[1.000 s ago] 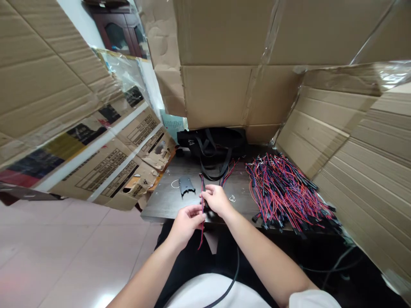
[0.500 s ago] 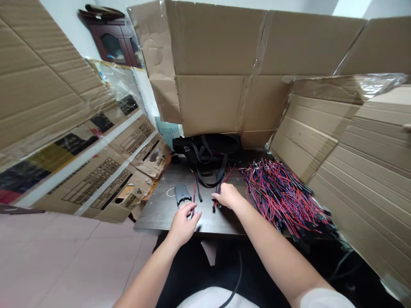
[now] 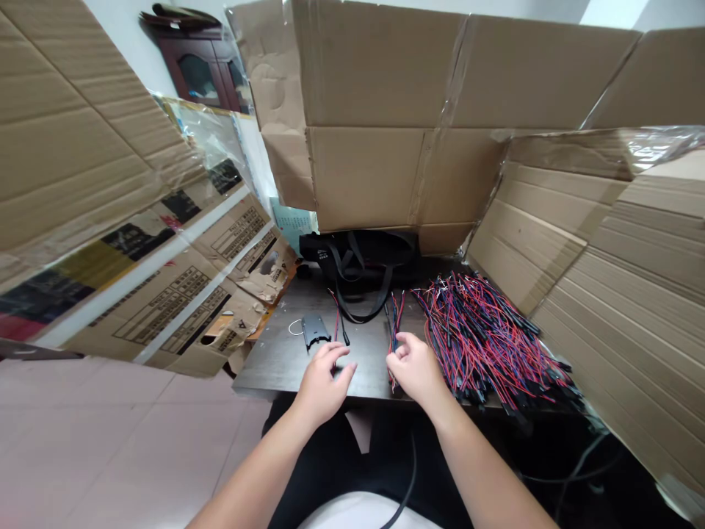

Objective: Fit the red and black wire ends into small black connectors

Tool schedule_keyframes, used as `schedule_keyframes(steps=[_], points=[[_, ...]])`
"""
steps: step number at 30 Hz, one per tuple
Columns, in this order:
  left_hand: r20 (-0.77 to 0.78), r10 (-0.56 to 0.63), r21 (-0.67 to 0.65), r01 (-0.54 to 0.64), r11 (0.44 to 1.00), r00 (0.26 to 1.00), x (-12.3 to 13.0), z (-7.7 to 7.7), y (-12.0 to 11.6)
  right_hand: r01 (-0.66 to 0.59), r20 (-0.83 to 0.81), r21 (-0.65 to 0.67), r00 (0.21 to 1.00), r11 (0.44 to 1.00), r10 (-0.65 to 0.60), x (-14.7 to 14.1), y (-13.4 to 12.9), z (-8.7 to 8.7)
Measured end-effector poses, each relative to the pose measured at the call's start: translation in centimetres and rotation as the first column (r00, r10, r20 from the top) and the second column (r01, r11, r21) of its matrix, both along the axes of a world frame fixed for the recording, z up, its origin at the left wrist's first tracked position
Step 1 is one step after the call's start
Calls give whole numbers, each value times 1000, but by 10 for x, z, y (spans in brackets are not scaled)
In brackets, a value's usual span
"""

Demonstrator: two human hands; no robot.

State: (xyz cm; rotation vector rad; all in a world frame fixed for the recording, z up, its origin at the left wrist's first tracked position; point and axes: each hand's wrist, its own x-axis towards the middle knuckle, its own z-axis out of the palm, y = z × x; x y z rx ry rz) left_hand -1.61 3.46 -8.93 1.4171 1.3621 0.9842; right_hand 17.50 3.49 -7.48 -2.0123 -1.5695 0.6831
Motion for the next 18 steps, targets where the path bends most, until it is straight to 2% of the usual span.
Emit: schedule_keyframes(steps=[2, 3, 5, 7, 10, 14, 16, 18], points=[[122, 12, -84, -1, 996, 993, 12, 4, 0, 6, -153, 91, 988, 996, 8, -7, -20, -7], [204, 35, -171, 0, 985, 978, 20, 5, 0, -7, -209, 119, 977, 993, 32, -11, -29, -10], [358, 92, -371, 52, 927, 929, 35, 4, 2, -55, -257, 142, 962, 988, 91, -19, -43, -15], [452, 132, -504, 131, 854, 882, 47, 1, 3, -111, -268, 139, 952, 984, 146, -26, -51, -18], [486, 171, -550, 148, 822, 857, 56, -4, 4, -179, -375, 73, 907, 981, 193, -31, -55, -19], [524, 207, -561, 151, 814, 826, 53, -9, 5, -207, -612, -22, 777, 978, 151, -23, -48, -16], [546, 211, -569, 174, 804, 811, 50, -8, 4, -136, -668, -38, 740, 990, 76, -13, -39, -10], [562, 215, -572, 188, 798, 798, 48, -5, 2, 12, -717, -69, 695, 998, -58, 0, -27, -2]])
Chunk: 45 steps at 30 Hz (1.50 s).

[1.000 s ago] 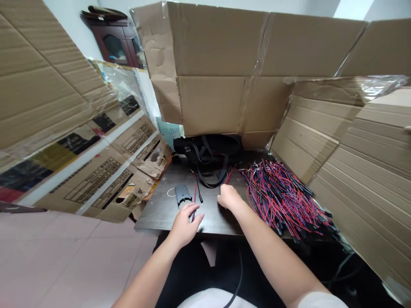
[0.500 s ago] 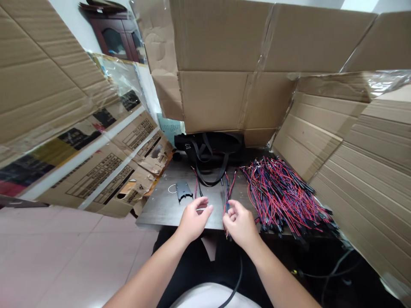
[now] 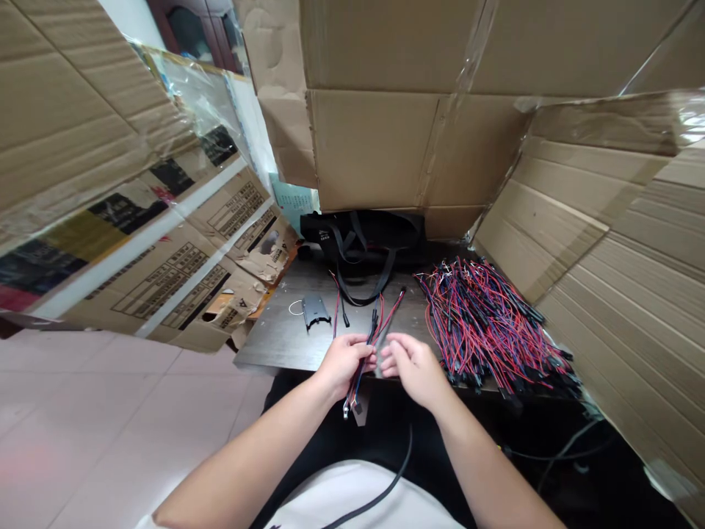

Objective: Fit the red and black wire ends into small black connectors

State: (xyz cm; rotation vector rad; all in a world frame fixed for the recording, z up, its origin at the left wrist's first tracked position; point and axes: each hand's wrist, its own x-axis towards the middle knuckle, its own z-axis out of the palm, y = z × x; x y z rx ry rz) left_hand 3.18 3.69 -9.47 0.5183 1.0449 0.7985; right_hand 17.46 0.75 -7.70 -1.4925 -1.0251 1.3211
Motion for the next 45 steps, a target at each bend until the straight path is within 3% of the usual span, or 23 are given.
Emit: schedule_keyframes(steps=[2, 4, 8, 12, 18, 22, 27, 29, 33, 35, 41, 45], points=[[23, 9, 14, -9, 1000, 1000, -2, 3, -4, 146, -105, -69, 983, 987, -153, 11, 13, 8], [46, 5, 67, -9, 998, 999, -3, 7, -9, 214, -226, -148, 943, 966, -244, 18, 25, 12], [31, -66, 204, 58, 977, 997, -7, 12, -23, 190, -446, -256, 847, 948, -290, 15, 36, 4], [9, -126, 252, 119, 960, 992, -11, 13, -31, 262, -494, -287, 784, 921, -377, 5, 40, -9], [-49, 19, 173, -10, 985, 999, -9, 9, -30, 352, -410, -237, 809, 906, -422, 9, 41, -2], [-48, 111, 117, -104, 988, 993, 3, 4, -19, 492, -281, -50, 828, 869, -485, 21, 34, 16], [-138, 4, 185, 22, 983, 990, 23, 2, 5, 477, -445, 110, 808, 872, -386, 37, 12, 53], [-180, -19, 187, 53, 981, 983, 30, 3, 13, 555, -458, 197, 781, 808, -425, 43, 3, 69], [-268, -74, 204, 132, 970, 961, 39, 4, 25, 718, -485, 340, 687, 608, -540, 56, -10, 95], [-342, -80, 235, 168, 957, 936, 42, 1, 30, 758, -529, 337, 643, 558, -553, 64, -14, 103], [-594, 18, 409, 282, 868, 804, 44, -8, 49, 724, -707, 238, 586, 648, -396, 79, -19, 116], [-650, 129, 524, 319, 790, 749, 40, 7, 48, 664, -719, 271, 621, 697, -312, 66, -17, 120]])
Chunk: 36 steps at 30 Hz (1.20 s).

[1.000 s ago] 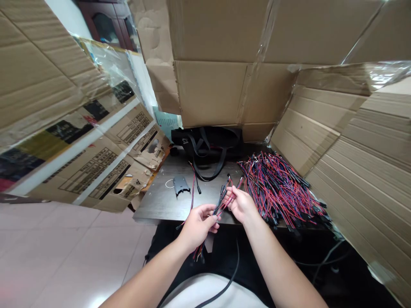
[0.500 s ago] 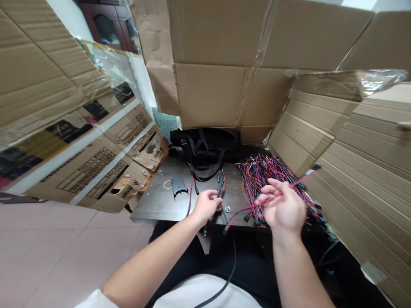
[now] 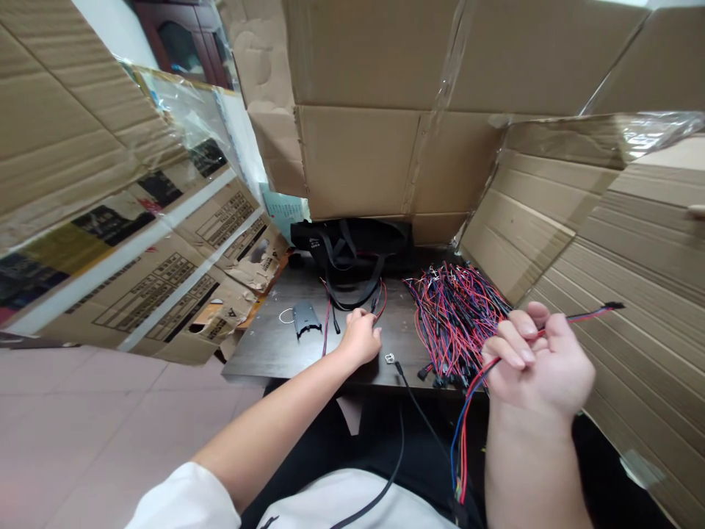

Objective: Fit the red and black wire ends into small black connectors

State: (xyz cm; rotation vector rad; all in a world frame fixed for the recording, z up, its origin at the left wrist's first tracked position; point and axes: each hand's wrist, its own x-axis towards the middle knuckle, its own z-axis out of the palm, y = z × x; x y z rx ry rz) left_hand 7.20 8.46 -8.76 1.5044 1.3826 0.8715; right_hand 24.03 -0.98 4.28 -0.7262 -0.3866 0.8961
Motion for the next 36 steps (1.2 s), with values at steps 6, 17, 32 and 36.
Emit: schedule_keyframes(steps=[6, 17, 32, 36], points=[[-57, -242, -155, 231, 961, 969, -23, 17, -63, -30, 20, 19, 999, 999, 30, -19, 7, -4], [779, 79, -525, 577, 626, 622, -8, 24, -116, -229, 73, 36, 971, 973, 226, -59, -5, -8], [464, -306, -191, 431, 882, 831, -39, 39, -77, -114, 285, -293, 937, 949, 200, -80, 24, -72], [501, -212, -182, 342, 922, 839, -54, 23, -78, -236, 318, -366, 878, 900, 359, -82, 21, -88]])
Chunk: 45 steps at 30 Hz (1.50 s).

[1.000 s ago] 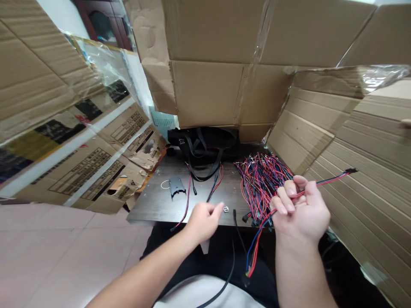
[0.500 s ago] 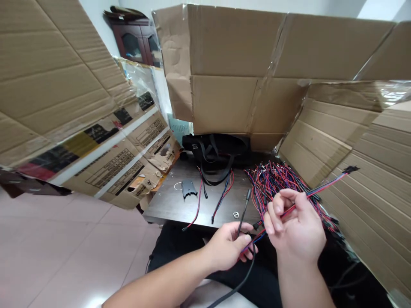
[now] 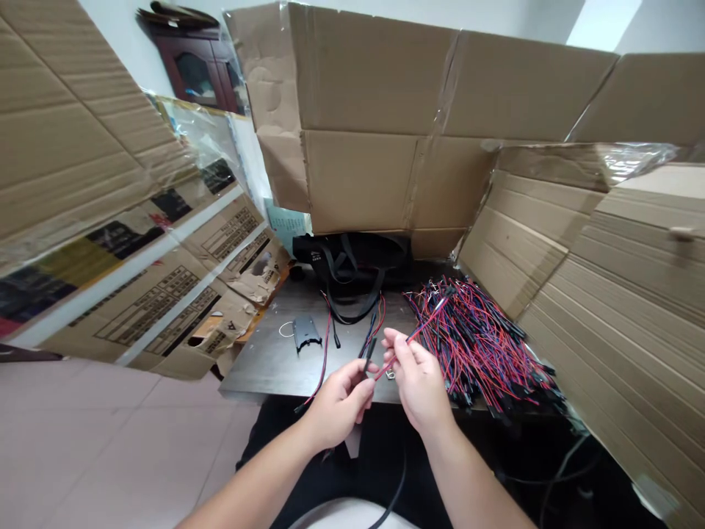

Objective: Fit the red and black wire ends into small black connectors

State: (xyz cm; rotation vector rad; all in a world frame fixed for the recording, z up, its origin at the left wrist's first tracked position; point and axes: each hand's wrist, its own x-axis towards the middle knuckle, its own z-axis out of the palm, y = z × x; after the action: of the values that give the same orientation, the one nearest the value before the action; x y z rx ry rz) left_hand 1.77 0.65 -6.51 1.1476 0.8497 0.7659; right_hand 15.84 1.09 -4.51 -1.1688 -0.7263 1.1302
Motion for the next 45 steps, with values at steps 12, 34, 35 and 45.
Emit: schedule_keyframes(steps=[12, 34, 35, 45], points=[[377, -8, -354, 152, 923, 926, -31, -15, -19, 25, -197, 162, 980, 986, 7, 5, -8, 23], [342, -41, -368, 174, 914, 939, -26, -12, -25, 167, -283, 116, 950, 979, -128, 15, 1, 34], [334, -36, -371, 166, 914, 942, -26, -12, -25, 152, -276, 123, 954, 981, -113, 13, 0, 33], [210, 182, -324, -107, 940, 961, -18, 22, -4, -3, -225, 42, 974, 999, 12, -5, 1, 12]])
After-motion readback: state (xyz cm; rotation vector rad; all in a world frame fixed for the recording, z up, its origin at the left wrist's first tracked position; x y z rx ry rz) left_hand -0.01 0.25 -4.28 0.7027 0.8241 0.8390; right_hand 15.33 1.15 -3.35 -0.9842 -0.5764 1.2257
